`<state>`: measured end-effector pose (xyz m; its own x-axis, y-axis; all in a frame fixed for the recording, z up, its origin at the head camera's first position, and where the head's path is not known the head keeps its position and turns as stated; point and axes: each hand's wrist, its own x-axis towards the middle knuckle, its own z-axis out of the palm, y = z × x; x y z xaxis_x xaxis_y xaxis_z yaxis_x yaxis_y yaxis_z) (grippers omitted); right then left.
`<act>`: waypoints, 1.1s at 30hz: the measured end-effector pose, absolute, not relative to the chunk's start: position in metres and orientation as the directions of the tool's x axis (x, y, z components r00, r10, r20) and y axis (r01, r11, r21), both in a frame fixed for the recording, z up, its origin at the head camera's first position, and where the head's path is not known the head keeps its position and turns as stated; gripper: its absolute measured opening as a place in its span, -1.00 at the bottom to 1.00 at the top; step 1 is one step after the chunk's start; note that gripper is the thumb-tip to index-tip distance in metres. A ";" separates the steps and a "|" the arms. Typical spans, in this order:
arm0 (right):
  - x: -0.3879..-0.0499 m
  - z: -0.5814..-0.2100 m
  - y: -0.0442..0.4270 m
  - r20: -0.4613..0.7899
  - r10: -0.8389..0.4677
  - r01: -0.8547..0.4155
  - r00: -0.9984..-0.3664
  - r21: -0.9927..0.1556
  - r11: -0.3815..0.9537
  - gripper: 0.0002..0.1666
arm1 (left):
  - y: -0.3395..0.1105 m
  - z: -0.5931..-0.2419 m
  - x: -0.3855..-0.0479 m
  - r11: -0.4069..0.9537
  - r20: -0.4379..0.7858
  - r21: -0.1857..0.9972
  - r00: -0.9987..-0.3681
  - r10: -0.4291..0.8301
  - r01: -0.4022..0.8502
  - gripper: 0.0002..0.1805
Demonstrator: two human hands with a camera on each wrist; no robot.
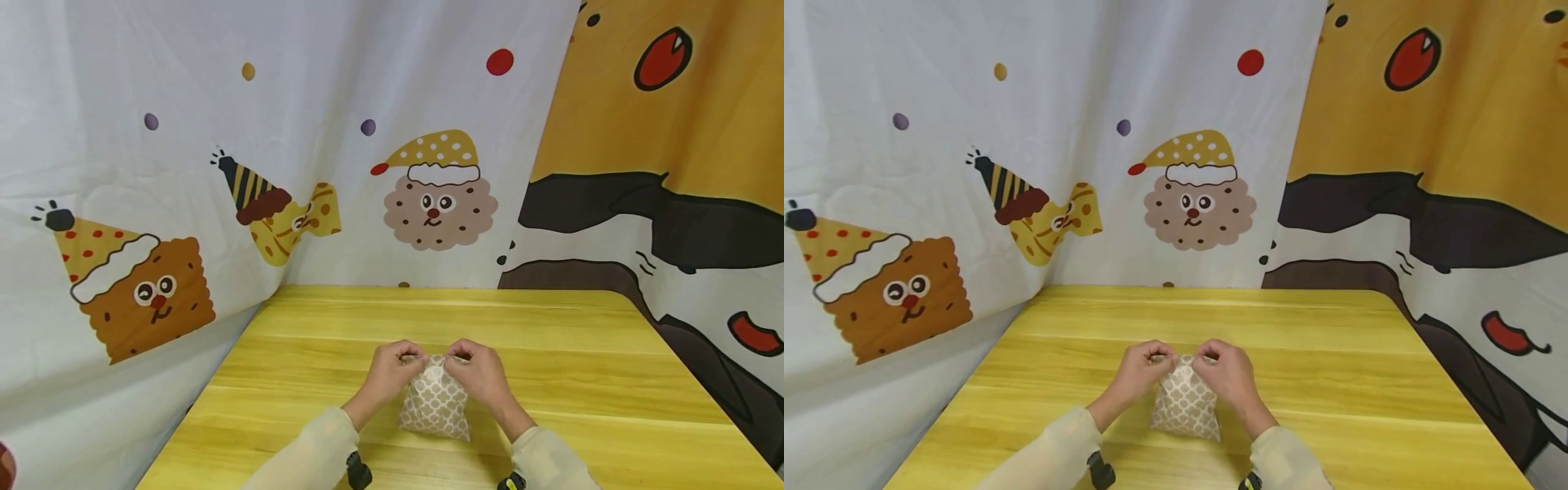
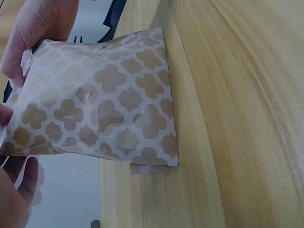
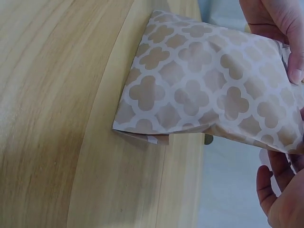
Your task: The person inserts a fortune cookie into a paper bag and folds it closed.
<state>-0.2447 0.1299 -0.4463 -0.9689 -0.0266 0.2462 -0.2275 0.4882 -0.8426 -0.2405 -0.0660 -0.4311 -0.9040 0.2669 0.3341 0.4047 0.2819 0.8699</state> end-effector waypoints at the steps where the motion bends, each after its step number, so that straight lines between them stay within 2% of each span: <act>1: -0.245 -0.446 0.130 0.245 -0.023 -0.225 -0.969 -0.844 0.486 -0.88 | -0.066 -0.427 -0.238 0.277 0.337 0.870 -0.903 0.269 0.407 -0.93; 9: -0.245 -0.449 0.140 0.272 0.010 -0.230 -0.962 -0.833 0.504 -0.83 | -0.071 -0.419 -0.232 0.272 0.358 0.864 -0.897 0.259 0.424 -0.92; 19: -0.245 -0.448 0.152 0.287 0.070 -0.222 -0.955 -0.853 0.472 -0.89 | -0.081 -0.425 -0.237 0.246 0.319 0.895 -0.918 0.234 0.373 -0.91; 26: -0.245 -0.444 0.137 0.253 -0.040 -0.245 -0.967 -0.873 0.422 -0.91 | -0.073 -0.454 -0.256 0.260 0.351 0.868 -0.893 0.281 0.423 -0.91; 33: -0.244 -0.449 0.143 0.235 -0.015 -0.216 -0.972 -0.867 0.449 -0.84 | -0.075 -0.456 -0.255 0.283 0.345 0.867 -0.904 0.253 0.410 -0.92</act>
<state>-0.2437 0.1430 -0.4485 -0.9719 -0.0151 0.2348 -0.2164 0.4491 -0.8669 -0.2555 -0.0750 -0.4561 -0.9038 0.2528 0.3452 0.4103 0.2832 0.8668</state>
